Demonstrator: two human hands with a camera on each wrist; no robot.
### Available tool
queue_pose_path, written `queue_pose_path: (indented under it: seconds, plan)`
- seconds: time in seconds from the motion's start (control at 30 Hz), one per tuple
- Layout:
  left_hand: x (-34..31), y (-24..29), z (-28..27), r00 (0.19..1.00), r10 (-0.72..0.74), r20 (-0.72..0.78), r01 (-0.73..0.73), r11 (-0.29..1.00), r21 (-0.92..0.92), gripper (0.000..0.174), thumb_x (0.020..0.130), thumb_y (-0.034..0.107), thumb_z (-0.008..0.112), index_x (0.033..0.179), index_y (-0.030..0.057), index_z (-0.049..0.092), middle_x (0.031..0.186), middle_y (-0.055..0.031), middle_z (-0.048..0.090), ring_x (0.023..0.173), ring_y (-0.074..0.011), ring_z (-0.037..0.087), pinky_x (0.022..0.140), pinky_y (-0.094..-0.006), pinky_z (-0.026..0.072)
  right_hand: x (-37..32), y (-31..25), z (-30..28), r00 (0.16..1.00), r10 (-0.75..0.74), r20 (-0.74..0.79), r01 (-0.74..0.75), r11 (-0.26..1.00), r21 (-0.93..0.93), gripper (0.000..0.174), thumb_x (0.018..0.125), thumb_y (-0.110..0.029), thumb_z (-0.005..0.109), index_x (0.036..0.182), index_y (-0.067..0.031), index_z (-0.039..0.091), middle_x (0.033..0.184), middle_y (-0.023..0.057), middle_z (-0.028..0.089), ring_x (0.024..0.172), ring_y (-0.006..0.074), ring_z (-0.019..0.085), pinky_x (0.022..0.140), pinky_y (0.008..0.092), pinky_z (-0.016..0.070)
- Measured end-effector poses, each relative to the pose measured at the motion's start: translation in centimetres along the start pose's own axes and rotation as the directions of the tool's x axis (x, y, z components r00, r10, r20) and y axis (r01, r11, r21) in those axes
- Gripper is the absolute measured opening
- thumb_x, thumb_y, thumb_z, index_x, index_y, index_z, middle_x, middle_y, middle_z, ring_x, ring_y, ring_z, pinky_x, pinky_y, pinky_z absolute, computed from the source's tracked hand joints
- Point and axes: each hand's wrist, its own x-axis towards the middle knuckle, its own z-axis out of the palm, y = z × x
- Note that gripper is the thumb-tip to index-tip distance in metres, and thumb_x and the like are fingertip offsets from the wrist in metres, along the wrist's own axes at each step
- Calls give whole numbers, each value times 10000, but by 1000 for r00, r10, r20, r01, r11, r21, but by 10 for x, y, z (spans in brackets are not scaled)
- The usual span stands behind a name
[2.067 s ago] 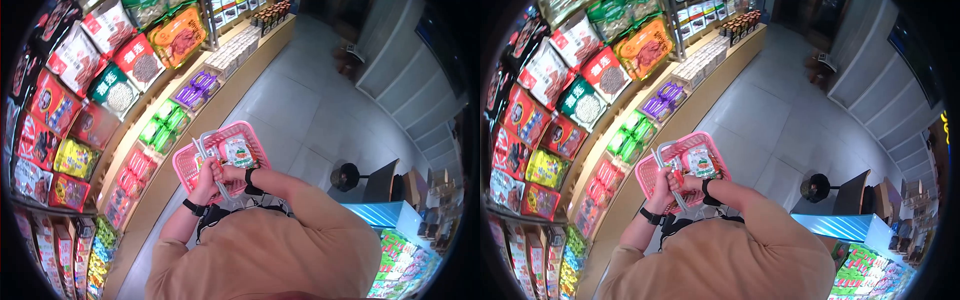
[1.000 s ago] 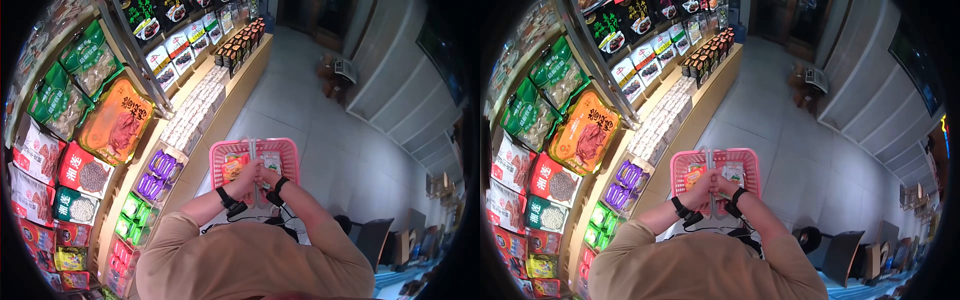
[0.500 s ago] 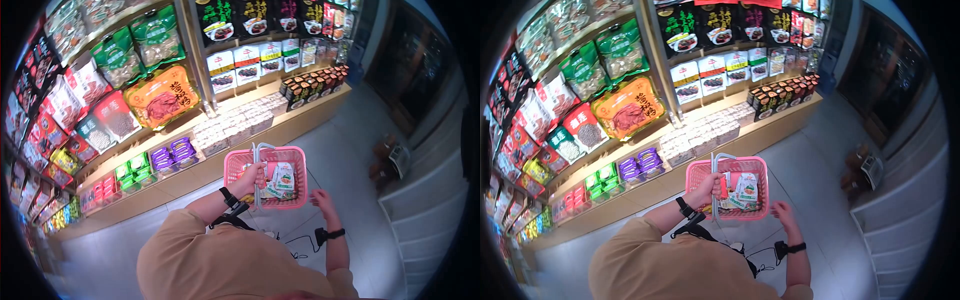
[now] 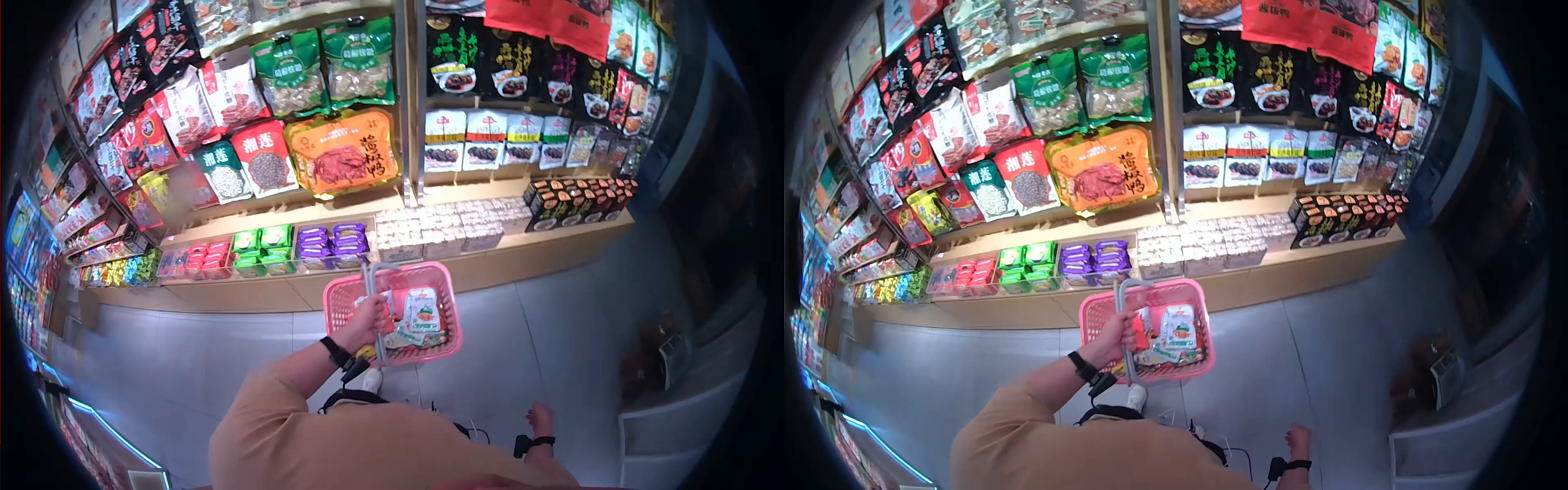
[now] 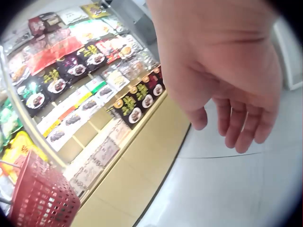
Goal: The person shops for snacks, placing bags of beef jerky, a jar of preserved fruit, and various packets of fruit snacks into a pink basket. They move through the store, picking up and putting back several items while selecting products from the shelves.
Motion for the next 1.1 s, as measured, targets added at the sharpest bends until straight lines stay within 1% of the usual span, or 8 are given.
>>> queue_pose_path:
  seconds: [0.07,0.2,0.43,0.5,0.6,0.83,1.0,1.1]
  plan:
    - [-27,15,-17,987,54,-151,-62,997,-51,428,938,291,511,581,231,282,484,78,235,386,-92,232,380,-276,217,12,-45,51,987,-112,115,116,993,-32,278,895,-279,584,1023,-32,577,836,111,637,672,213,647,513,320,459]
    - [-56,48,-93,984,116,-132,-141,971,-195,408,958,289,488,602,217,304,492,74,240,401,-96,241,401,-269,237,3,-151,143,928,-270,258,313,939,-144,266,909,-262,590,1037,-29,581,850,95,643,686,198,652,536,301,462]
    - [-111,93,-227,945,229,-233,-293,910,-295,399,957,300,469,598,218,317,481,71,240,391,-98,253,396,-278,245,-129,-325,282,768,-521,372,583,809,-69,246,913,-261,617,1010,-40,571,820,51,629,673,152,636,565,273,460]
    - [-122,100,-268,932,265,-248,-336,889,-313,398,955,306,466,596,224,314,472,71,242,382,-100,260,394,-280,250,-137,-362,320,637,-655,407,702,711,43,212,912,-227,631,1009,-52,561,816,35,621,680,126,626,573,266,465]
    - [-143,114,-310,900,307,-308,-411,833,-370,409,954,307,462,587,232,298,462,73,241,372,-102,262,388,-280,251,-179,-426,368,528,-726,440,743,646,174,181,912,-180,635,1018,-60,552,828,32,620,687,107,614,579,242,470]
    - [-178,114,-386,830,336,-445,-533,711,-458,421,948,291,479,585,232,277,455,79,229,364,-87,231,375,-256,239,-276,-510,468,467,-709,529,716,654,245,326,920,-261,646,1152,-97,485,912,64,632,756,131,634,650,287,513]
    - [-197,110,-414,789,338,-513,-595,629,-501,383,950,293,474,613,214,312,474,81,244,367,-81,227,369,-252,233,-300,-594,550,312,-837,449,776,497,388,467,879,-243,704,1209,-38,445,817,46,581,674,113,569,513,243,443]
    - [-203,107,-425,765,360,-533,-630,586,-509,377,953,283,453,612,219,305,474,87,241,366,-74,237,363,-248,233,-310,-662,597,252,-893,374,851,388,353,560,842,-278,741,1253,-31,450,915,39,593,793,125,605,606,269,474]
